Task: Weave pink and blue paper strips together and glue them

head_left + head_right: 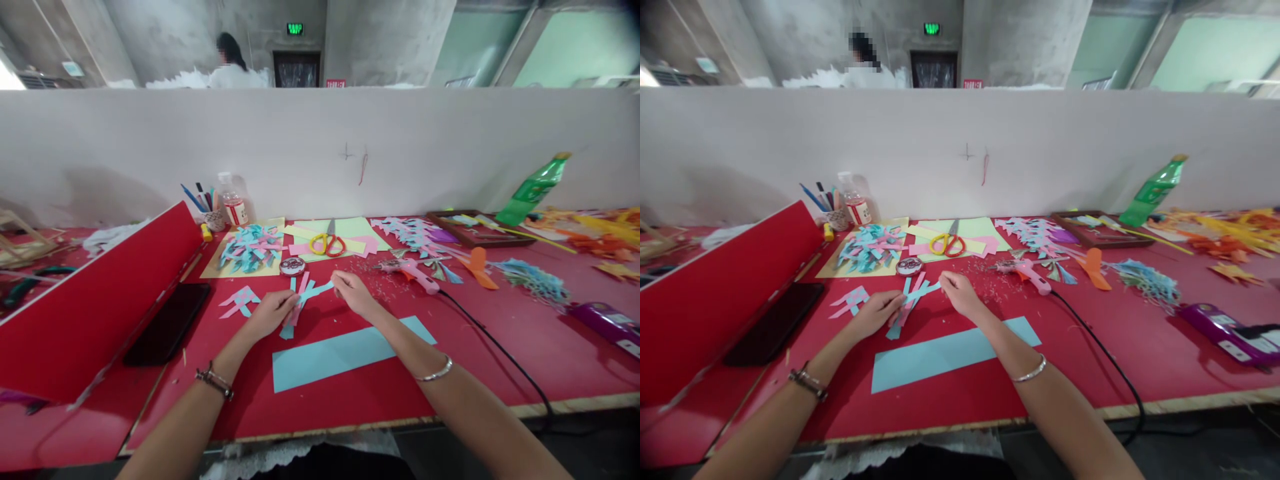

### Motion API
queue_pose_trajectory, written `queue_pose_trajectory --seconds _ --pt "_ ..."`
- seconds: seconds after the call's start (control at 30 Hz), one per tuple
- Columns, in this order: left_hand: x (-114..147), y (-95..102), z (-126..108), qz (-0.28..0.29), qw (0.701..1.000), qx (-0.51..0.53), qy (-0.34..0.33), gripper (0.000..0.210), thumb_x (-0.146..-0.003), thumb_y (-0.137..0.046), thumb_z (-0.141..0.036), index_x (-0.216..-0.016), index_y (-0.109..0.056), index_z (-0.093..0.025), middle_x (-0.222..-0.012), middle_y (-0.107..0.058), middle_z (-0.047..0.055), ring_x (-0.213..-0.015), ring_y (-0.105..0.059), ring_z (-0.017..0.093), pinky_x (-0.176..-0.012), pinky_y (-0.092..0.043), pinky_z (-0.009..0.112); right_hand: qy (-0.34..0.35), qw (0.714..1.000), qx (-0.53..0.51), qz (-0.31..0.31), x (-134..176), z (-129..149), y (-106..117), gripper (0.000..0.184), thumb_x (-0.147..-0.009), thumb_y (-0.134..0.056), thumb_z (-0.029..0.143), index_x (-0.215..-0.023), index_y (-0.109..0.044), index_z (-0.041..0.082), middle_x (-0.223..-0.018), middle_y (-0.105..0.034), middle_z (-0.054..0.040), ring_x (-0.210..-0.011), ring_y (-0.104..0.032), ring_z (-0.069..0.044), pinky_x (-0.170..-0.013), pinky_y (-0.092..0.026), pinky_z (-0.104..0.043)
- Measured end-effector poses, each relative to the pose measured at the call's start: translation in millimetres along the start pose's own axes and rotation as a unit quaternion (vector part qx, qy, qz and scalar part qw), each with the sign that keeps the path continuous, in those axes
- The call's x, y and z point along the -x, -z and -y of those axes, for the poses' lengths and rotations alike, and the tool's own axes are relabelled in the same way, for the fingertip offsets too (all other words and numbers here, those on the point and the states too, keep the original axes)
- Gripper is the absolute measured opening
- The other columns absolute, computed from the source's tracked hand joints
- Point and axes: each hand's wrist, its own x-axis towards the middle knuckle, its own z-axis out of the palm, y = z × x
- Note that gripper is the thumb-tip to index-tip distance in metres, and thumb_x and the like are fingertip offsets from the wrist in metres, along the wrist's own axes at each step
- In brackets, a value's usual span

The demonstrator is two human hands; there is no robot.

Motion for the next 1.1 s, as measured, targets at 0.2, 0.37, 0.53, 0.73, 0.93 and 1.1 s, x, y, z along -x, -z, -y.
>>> queue_pose_trajectory --seconds 0.2,0.37,0.53,0.73,0.93,1.1 --pt "-0.4 0.9 -0.9 -0.006 1.000 -0.006 0.001 0.039 -0.080 -0.035 -0.044 -0.052 -0.047 -0.018 -0.039 -0.046 -0.004 -0.038 -0.041 0.009 -0.044 -0.032 0.020 0.037 0.998 0.039 -0.014 -1.5 -1.5 1.2 0.031 -0.080 -0.037 0.038 -0.056 -0.034 0.019 -0.051 -0.034 0.0052 -0.049 -0.034 -0.009 -0.049 -0.026 -0.022" --pt "0.9 1.3 -1.1 -0.009 1.000 -0.013 0.005 0.037 -0.081 -0.034 -0.041 -0.054 -0.046 -0.019 -0.040 -0.046 -0.004 -0.039 -0.041 0.009 -0.046 -0.032 0.020 0.020 1.000 0.017 -0.002 -3.1 -10.0 -0.2 0.031 -0.079 -0.038 0.040 -0.055 -0.035 0.019 -0.050 -0.035 0.0051 -0.048 -0.034 -0.009 -0.047 -0.026 -0.022" --pt "-1.9 3.7 7.3 -0.031 0.997 -0.070 0.020 0.034 -0.082 -0.032 -0.039 -0.057 -0.045 -0.019 -0.042 -0.043 -0.004 -0.041 -0.041 0.011 -0.046 -0.029 0.021 -0.021 1.000 -0.013 -0.009 -3.4 -12.3 -1.2 0.031 -0.078 -0.039 0.041 -0.055 -0.039 0.019 -0.049 -0.036 0.0049 -0.045 -0.033 -0.009 -0.043 -0.025 -0.021" --pt "-0.9 10.6 12.8 -0.096 0.951 -0.281 0.082 0.034 -0.080 -0.034 -0.038 -0.060 -0.053 -0.018 -0.055 -0.055 0.002 -0.052 -0.048 0.014 -0.048 -0.024 0.023 -0.056 0.998 -0.024 -0.003 -0.9 -2.3 0.7 0.031 -0.079 -0.038 0.040 -0.056 -0.042 0.018 -0.046 -0.035 0.0060 -0.040 -0.031 -0.007 -0.040 -0.023 -0.020" --pt "2.7 10.9 0.7 -0.087 0.877 -0.437 0.178 0.049 -0.078 -0.029 -0.053 -0.059 -0.057 -0.017 -0.057 -0.059 0.008 -0.057 -0.056 0.020 -0.047 -0.025 0.024 -0.061 0.998 0.001 0.006 -1.2 -7.4 -2.4 0.030 -0.079 -0.038 0.038 -0.058 -0.043 0.017 -0.049 -0.036 0.0057 -0.041 -0.034 -0.006 -0.041 -0.025 -0.019" --pt "3.1 4.8 -2.7 -0.082 0.881 -0.438 0.161 0.043 -0.076 -0.034 -0.056 -0.091 -0.054 -0.021 -0.071 -0.063 0.004 -0.065 -0.059 0.019 -0.050 -0.033 0.023 -0.044 0.998 0.040 0.019 -2.4 13.7 9.7 0.029 -0.080 -0.038 0.037 -0.060 -0.045 0.017 -0.047 -0.036 0.0061 -0.040 -0.036 -0.006 -0.042 -0.028 -0.019"
